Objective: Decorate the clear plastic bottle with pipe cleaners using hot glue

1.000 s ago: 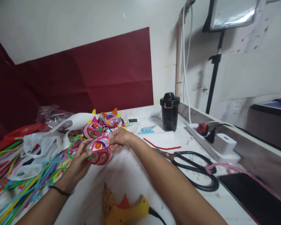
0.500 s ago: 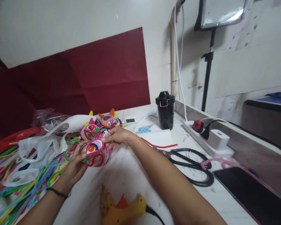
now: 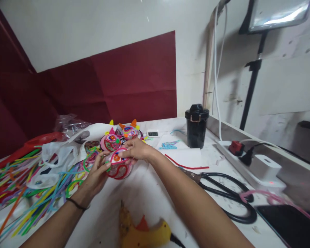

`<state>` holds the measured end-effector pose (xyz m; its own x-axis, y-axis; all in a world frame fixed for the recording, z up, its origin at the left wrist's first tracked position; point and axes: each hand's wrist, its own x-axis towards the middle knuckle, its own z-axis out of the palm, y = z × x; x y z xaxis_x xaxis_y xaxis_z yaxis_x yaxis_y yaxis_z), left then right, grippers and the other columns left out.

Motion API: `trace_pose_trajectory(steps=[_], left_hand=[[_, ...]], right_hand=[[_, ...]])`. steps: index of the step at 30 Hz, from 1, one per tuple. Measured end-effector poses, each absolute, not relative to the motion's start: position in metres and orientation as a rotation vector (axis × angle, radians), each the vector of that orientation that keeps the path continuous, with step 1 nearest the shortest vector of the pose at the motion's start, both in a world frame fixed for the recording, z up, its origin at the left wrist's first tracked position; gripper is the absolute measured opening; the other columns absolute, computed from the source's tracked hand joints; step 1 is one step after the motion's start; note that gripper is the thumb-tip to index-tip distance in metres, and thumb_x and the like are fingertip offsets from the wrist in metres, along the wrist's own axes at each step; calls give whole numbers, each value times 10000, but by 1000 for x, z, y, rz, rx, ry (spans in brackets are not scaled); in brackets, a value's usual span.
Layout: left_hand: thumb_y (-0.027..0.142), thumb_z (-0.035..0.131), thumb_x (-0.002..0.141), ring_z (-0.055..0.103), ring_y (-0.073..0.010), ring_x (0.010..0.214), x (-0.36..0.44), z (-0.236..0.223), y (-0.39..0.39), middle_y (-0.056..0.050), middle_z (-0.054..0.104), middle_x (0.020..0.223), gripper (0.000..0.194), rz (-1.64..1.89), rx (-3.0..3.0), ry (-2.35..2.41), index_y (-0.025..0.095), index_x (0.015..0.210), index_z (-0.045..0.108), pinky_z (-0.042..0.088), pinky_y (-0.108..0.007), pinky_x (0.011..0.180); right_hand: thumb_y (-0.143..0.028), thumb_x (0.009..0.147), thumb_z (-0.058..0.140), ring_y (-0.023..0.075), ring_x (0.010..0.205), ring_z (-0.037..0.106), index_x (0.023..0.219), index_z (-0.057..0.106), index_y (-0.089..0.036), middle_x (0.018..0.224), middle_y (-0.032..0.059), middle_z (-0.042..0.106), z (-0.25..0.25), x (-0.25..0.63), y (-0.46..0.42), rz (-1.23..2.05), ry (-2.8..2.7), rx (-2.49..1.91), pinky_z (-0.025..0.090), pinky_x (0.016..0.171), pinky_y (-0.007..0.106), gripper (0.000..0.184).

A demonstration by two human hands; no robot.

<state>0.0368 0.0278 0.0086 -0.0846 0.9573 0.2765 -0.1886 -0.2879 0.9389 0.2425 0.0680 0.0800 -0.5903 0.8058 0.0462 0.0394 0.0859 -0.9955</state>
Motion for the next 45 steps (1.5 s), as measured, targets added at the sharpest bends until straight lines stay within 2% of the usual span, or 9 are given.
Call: trace_pose_trajectory(steps=[4, 10, 15, 20, 24, 33, 45], left_hand=[[318, 826, 675, 622, -223, 1064, 38, 7, 27, -12, 642, 1188, 415, 1544, 1288, 920, 274, 997, 568, 490, -309, 856], [354, 800, 689, 543, -320, 1246, 32, 9, 26, -64, 594, 1347, 361, 1501, 1376, 904, 265, 993, 628, 481, -380, 920], [302, 824, 657, 503, -332, 1293, 27, 17, 25, -99, 605, 1336, 365, 1469, 1511, 970, 238, 996, 703, 433, -394, 1014], [278, 838, 621, 463, -336, 1316, 26, 21, 26, -117, 597, 1285, 300, 1510, 1675, 1028, 234, 900, 737, 374, -414, 1078], [267, 831, 612, 492, -335, 1249, 27, 27, 25, -120, 613, 1198, 281, 1541, 1803, 1067, 234, 881, 754, 349, -429, 1086], [283, 776, 668, 551, -297, 1022, 29, 32, 21, -71, 596, 969, 152, 1513, 2008, 1153, 243, 813, 753, 410, -404, 975], [293, 663, 769, 538, -247, 1010, 28, 31, 20, -62, 537, 1009, 135, 1374, 2220, 1256, 200, 864, 640, 438, -365, 896]], right_hand=[[-239, 620, 886, 87, 440, 606, 678, 579, -162, 516, -63, 632, 78, 242, 68, 1517, -1732, -888, 415, 346, 136, 321], [-254, 578, 899, 84, 437, 577, 668, 581, -164, 507, -71, 609, 76, 245, 71, 1452, -1740, -933, 411, 350, 150, 343], [-277, 558, 904, 88, 459, 567, 631, 573, -165, 486, -68, 584, 76, 247, 72, 1411, -1745, -963, 416, 368, 158, 358], [-273, 554, 907, 92, 465, 574, 674, 605, -163, 521, -51, 620, 77, 248, 70, 1400, -1742, -984, 421, 366, 161, 343], [-261, 562, 906, 95, 462, 583, 682, 603, -165, 516, -50, 628, 79, 248, 68, 1397, -1739, -994, 417, 357, 158, 340], [-225, 572, 899, 90, 445, 593, 679, 600, -160, 514, -51, 634, 81, 248, 67, 1380, -1736, -1014, 393, 339, 142, 324], [-196, 586, 887, 76, 412, 567, 701, 617, -151, 472, -61, 619, 87, 247, 62, 1337, -1709, -1025, 370, 317, 127, 297]])
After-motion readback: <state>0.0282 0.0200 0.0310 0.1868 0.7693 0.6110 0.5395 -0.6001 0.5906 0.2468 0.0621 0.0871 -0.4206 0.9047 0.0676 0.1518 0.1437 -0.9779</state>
